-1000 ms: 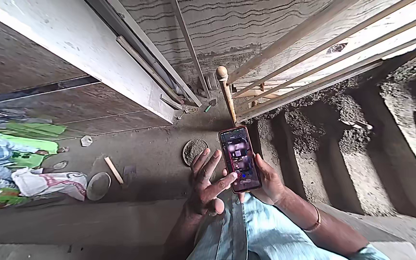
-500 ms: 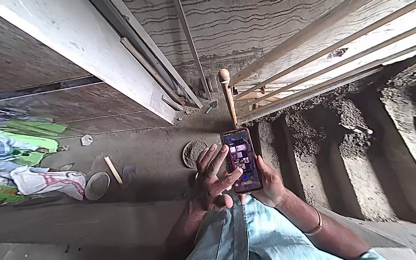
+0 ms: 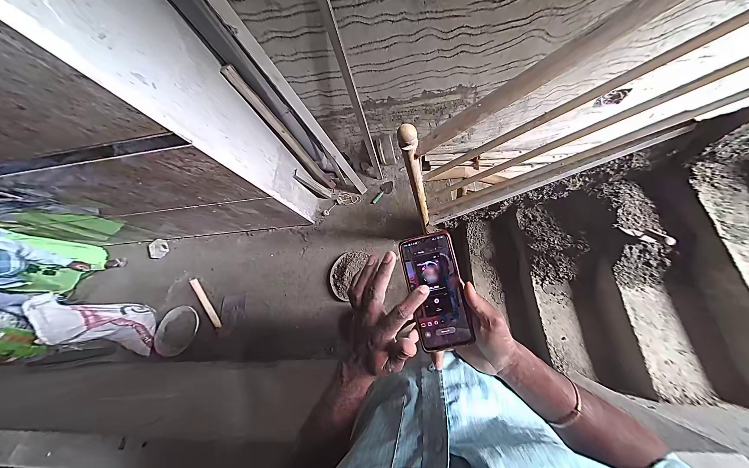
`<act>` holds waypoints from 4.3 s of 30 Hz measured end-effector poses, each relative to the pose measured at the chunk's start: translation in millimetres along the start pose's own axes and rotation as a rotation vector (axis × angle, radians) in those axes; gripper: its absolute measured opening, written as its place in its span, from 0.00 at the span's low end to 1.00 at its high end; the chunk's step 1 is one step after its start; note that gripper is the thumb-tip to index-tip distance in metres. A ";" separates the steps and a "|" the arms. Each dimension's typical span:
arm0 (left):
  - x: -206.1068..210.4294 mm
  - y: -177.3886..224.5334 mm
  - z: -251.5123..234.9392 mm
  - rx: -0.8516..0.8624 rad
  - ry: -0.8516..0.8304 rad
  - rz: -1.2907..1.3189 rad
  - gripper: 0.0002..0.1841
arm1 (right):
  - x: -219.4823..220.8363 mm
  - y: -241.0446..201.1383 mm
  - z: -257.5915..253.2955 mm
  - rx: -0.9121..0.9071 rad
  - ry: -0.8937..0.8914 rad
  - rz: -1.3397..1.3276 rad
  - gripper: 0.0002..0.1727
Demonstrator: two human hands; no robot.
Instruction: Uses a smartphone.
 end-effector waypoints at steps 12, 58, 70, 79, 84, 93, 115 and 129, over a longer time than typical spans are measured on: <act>-0.4 1.8 0.9 0.013 0.022 0.025 0.39 | -1.4 1.3 0.7 0.003 0.003 0.007 0.36; -11.8 14.2 16.5 0.119 0.063 0.110 0.37 | -0.9 3.3 0.7 0.021 0.032 -0.004 0.36; -2.2 14.1 3.7 0.123 -0.004 0.097 0.39 | 0.5 0.5 0.3 0.017 0.010 0.002 0.36; 0.7 9.0 0.6 0.112 -0.011 0.039 0.38 | 0.1 -1.7 1.5 -0.001 0.018 0.011 0.36; -11.3 8.9 0.8 0.117 0.097 0.045 0.37 | -1.1 -0.9 3.0 0.005 0.018 -0.006 0.36; -19.3 5.1 5.5 0.094 0.147 0.071 0.35 | -0.4 -0.1 3.5 0.012 0.008 -0.017 0.36; -12.5 3.9 5.8 0.081 0.104 0.099 0.36 | -0.7 1.8 2.3 0.019 0.003 -0.012 0.36; -3.8 19.2 12.0 0.177 0.020 0.171 0.39 | 0.4 1.4 2.2 0.003 0.008 0.003 0.35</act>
Point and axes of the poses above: each hand's wrist, its own z-axis away from the middle knuckle, its own x-axis out of the palm, y = z × x, the point moved 8 cm from there along -z, towards the middle knuckle, and after that the axes turned 1 degree about y, right-handed, at the moved point
